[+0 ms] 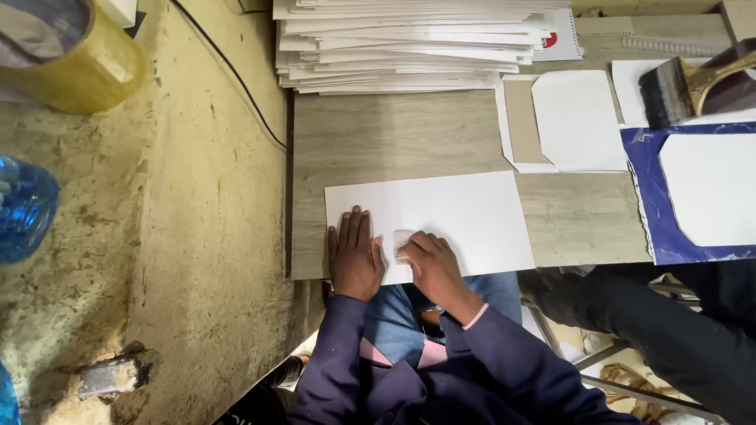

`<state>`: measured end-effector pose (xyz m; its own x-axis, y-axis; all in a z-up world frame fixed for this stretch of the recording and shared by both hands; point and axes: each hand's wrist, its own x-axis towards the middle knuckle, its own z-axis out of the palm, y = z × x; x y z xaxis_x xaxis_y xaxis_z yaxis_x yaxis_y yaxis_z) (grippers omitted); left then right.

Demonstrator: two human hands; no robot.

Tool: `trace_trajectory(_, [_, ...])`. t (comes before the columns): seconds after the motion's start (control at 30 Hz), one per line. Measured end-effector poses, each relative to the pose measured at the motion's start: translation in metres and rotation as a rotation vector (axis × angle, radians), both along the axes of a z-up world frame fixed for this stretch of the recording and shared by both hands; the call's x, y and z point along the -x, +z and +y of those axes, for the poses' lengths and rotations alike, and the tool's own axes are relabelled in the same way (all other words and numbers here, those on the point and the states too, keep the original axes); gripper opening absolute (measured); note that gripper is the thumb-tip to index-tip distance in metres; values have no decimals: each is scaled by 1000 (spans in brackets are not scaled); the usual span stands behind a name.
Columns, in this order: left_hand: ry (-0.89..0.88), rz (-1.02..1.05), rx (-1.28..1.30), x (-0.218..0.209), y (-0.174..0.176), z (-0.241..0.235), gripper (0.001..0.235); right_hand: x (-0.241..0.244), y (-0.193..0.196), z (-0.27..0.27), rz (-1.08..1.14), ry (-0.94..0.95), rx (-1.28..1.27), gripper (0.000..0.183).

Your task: The person is manually assembling paper folders by folding pre-cut cardboard sheets, applying adhesive with a small cloth, and pressing the edges to secure them.

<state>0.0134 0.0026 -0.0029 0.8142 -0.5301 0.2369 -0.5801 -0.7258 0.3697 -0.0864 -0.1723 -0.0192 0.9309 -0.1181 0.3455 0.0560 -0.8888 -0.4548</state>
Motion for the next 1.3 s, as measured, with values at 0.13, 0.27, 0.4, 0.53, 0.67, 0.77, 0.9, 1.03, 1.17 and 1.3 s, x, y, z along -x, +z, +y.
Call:
trace_trajectory(0.13, [0,-11,14,-4,4,20,56,6,14,-86,194,-124,21,15])
trace_trajectory(0.27, [58,-109,30,-6,-5,31,54,7,17,-178,337,-631,77,22])
trace_trajectory(0.4, [80,-145,25,-3,-5,29,53,-23,-35,-115,239,-586,-83,23])
trace_trajectory(0.53, [77,-135,24,-4,-7,31,54,2,5,42,75,-66,-26,19])
trace_trajectory(0.67, [59,-140,10,-6,-5,35,55,31,12,10,35,-24,-26,17])
trace_trajectory(0.77, [58,-146,-1,-5,-7,33,55,50,12,-89,147,-300,-28,14])
trace_trajectory(0.9, [72,-189,1,-4,-10,27,54,43,-23,-198,316,-834,34,16])
trace_trajectory(1.03, [93,-264,13,-5,-8,27,52,-52,-25,-48,170,-543,65,17])
trace_trajectory(1.17, [102,-303,-23,-4,-7,29,54,-96,-1,44,111,-92,-79,11])
trace_trajectory(1.3, [100,-256,-5,-5,-10,27,54,-105,-5,-20,141,-125,26,15])
